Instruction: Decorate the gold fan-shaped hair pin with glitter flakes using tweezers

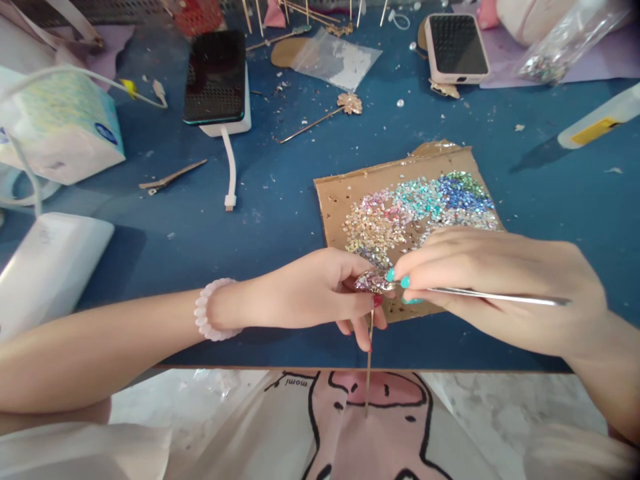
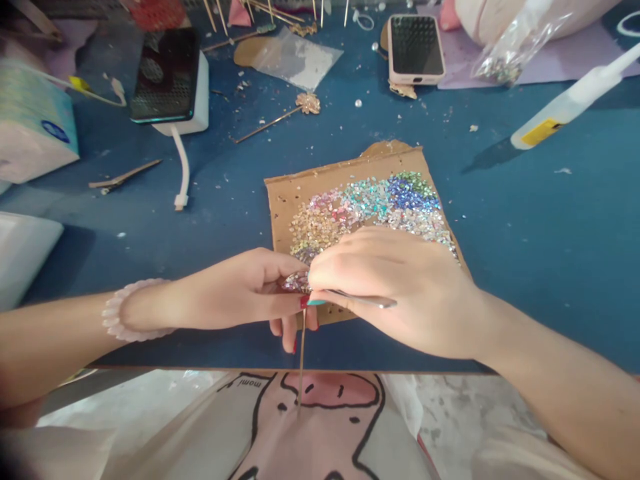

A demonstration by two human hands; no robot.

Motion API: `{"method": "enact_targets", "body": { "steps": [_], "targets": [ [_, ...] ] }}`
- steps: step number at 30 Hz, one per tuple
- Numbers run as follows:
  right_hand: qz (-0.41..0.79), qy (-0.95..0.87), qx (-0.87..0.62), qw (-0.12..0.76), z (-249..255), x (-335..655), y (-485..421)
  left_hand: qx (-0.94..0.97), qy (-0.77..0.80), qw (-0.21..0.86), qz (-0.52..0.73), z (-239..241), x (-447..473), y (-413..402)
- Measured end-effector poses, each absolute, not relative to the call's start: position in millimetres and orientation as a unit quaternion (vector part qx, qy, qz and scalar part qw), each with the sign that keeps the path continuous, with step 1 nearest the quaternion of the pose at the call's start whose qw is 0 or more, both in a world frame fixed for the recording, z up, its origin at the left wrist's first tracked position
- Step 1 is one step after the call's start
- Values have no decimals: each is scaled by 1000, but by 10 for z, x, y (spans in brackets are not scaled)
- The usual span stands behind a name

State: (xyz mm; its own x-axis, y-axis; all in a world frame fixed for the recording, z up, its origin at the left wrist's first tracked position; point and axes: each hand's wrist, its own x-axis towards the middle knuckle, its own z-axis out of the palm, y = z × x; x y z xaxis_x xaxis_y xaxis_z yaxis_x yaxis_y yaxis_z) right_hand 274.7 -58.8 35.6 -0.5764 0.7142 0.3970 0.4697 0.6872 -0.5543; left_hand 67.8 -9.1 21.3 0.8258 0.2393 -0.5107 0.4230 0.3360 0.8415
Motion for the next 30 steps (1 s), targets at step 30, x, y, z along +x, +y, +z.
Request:
{"method": "enact_targets", "body": {
  "steps": [30],
  "targets": [
    [188, -872, -327, 311, 356, 2751, -601, 570, 289, 766, -64, 215, 679, -90]
  ]
}}
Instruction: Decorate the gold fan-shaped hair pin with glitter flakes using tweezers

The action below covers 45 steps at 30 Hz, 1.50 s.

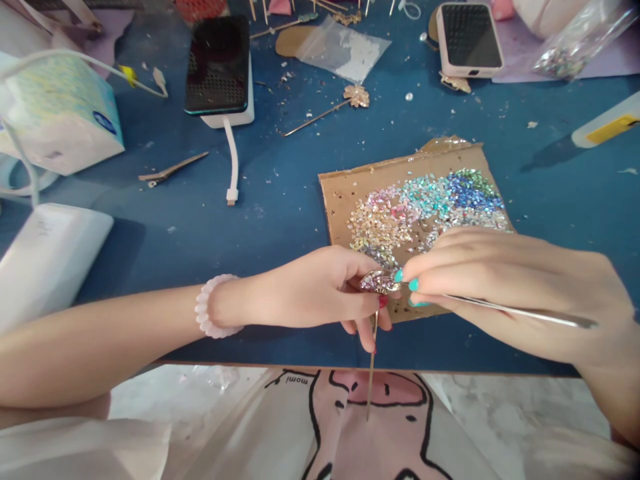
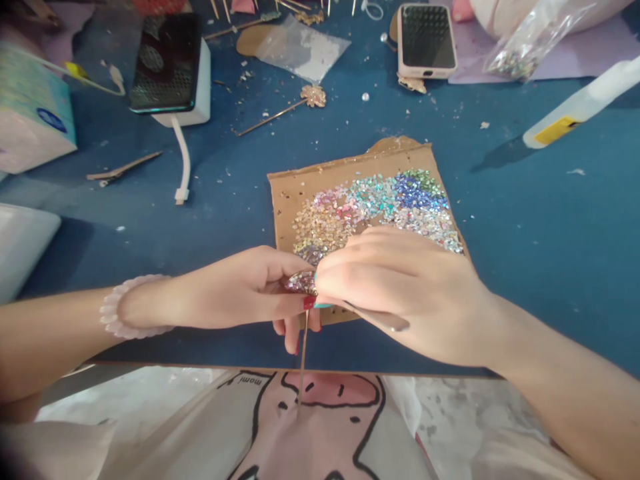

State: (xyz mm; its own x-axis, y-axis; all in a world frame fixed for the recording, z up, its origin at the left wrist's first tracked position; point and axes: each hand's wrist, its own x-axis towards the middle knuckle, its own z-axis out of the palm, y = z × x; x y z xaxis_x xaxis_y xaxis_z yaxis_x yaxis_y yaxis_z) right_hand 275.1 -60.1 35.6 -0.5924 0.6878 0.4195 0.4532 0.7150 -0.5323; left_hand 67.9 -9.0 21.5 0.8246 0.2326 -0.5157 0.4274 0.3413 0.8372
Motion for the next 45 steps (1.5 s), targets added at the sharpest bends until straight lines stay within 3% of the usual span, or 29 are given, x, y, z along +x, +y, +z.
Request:
{"method": "enact_targets", "body": {
  "steps": [17, 45],
  "targets": [
    [115, -896, -322, 284, 315, 2804, -656, 573, 287, 765, -65, 210, 675, -81],
    [122, -909, -288, 277, 321, 2806, -638, 572, 279, 769, -53, 209, 676, -81]
  ]
}}
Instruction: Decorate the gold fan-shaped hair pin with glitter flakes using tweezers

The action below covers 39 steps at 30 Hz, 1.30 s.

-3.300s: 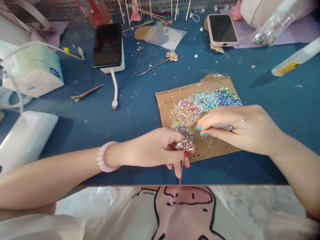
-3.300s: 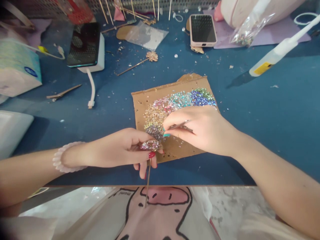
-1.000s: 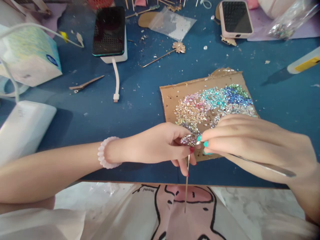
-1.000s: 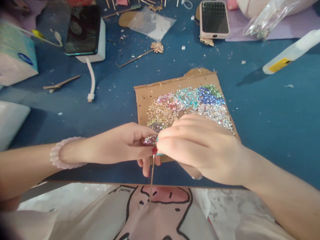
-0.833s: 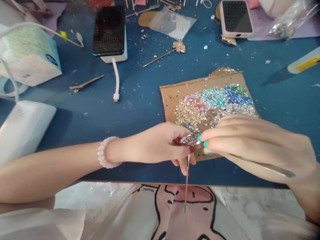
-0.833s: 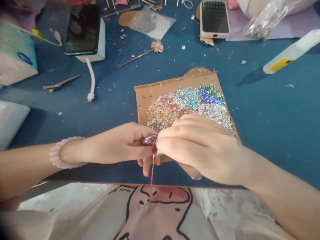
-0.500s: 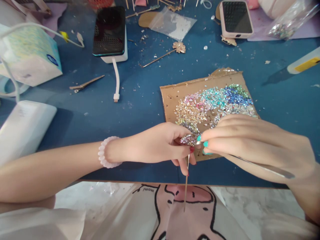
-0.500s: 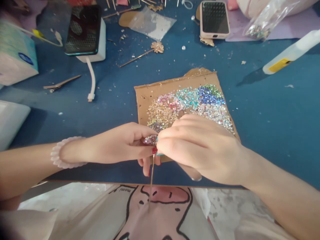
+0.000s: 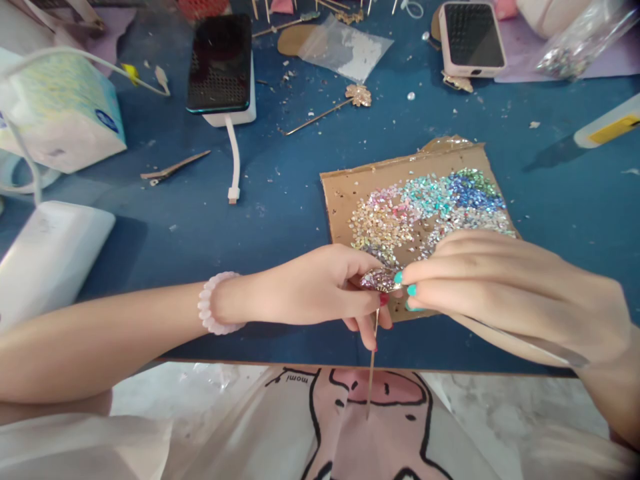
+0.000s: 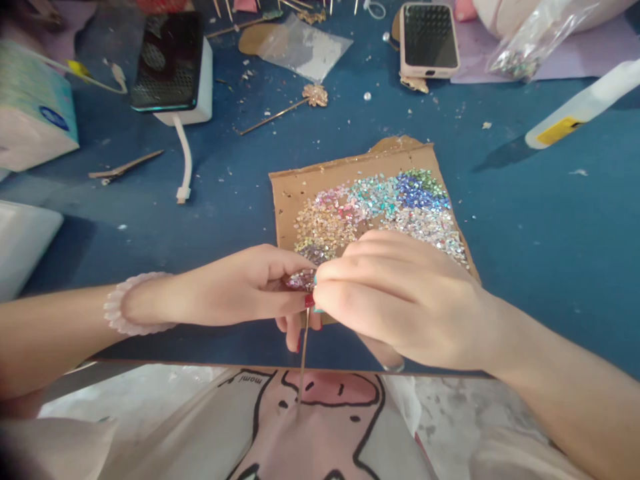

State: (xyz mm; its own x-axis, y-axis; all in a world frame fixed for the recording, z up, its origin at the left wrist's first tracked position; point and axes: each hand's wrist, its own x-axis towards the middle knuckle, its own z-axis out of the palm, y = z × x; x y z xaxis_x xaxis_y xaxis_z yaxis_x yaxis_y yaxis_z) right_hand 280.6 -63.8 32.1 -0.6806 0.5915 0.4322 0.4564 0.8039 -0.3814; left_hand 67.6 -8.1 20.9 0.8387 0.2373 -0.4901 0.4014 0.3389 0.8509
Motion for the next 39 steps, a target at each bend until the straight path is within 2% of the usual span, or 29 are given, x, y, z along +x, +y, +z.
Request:
{"method": "enact_targets", "body": {
  "steps": [3, 9, 17, 22, 30, 39],
  "targets": [
    [115, -914, -289, 262, 330, 2798, -633, 575, 276, 768, -57, 212, 674, -82],
    [101, -904, -290, 299, 292, 2802, -675, 573, 275, 771, -52, 223, 676, -86],
    [117, -910, -298, 265, 308, 2757, -668, 577, 271, 768, -49, 215, 682, -73],
    [153, -897, -282, 304, 335, 2794, -652, 572, 272, 772, -45, 212, 676, -81],
    [190, -855, -374, 305, 404, 2917, -551, 573, 282, 767, -65, 223, 665, -79],
    [128, -890, -385, 207, 414, 3167, -413, 581, 296, 754, -77, 249, 680, -98]
  ]
}}
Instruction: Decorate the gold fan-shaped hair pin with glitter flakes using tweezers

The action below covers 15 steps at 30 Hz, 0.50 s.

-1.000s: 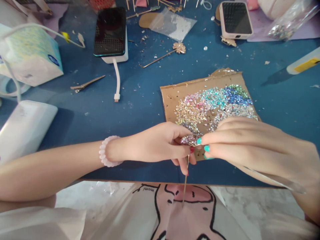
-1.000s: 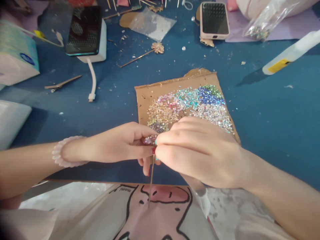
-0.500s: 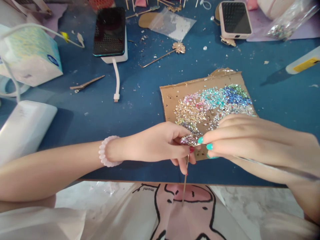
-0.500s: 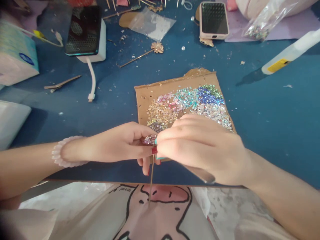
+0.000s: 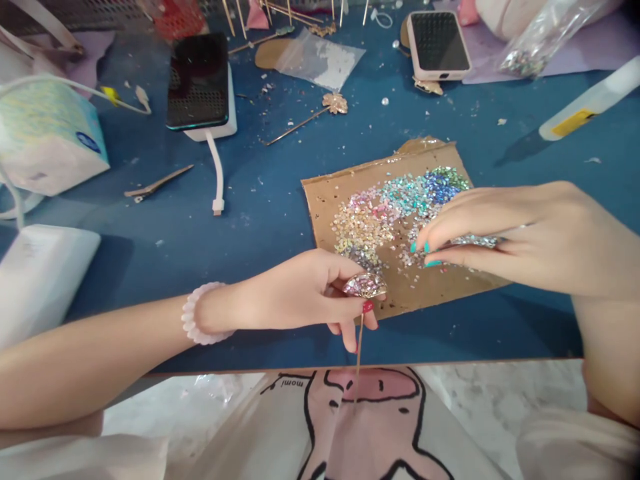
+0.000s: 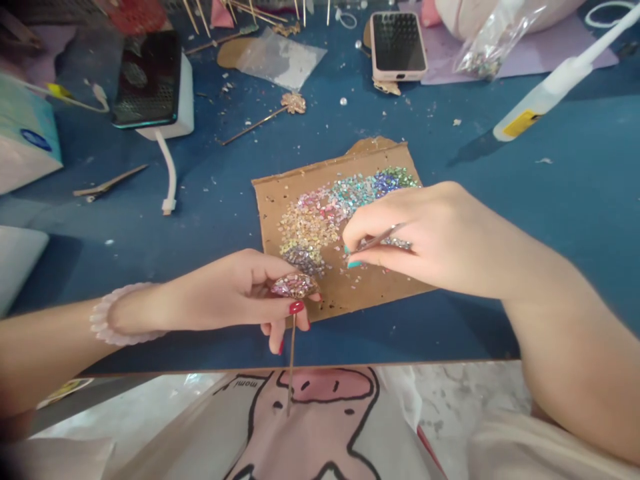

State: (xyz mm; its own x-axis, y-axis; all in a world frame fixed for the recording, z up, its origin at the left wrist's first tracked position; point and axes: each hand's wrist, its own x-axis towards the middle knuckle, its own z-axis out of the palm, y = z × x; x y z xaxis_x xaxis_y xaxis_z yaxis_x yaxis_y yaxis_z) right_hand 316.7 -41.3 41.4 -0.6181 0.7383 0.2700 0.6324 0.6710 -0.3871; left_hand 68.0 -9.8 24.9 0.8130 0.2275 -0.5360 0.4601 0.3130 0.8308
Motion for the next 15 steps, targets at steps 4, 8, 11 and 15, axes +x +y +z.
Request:
{"method": "enact_targets", "body": {
  "steps": [4, 8, 11, 15],
  "targets": [
    [130, -905, -359, 189, 430, 3189, -382, 576, 306, 754, -75, 258, 684, -102],
    [133, -912, -351, 164, 420, 3192, -370, 577, 310, 753, -71, 259, 680, -106],
    [135, -908, -358, 172, 397, 3197, -371, 576, 308, 753, -73, 263, 677, -105],
    [133, -905, -361, 182, 386, 3206, -375, 577, 310, 751, -80, 271, 673, -101]
  ]
}}
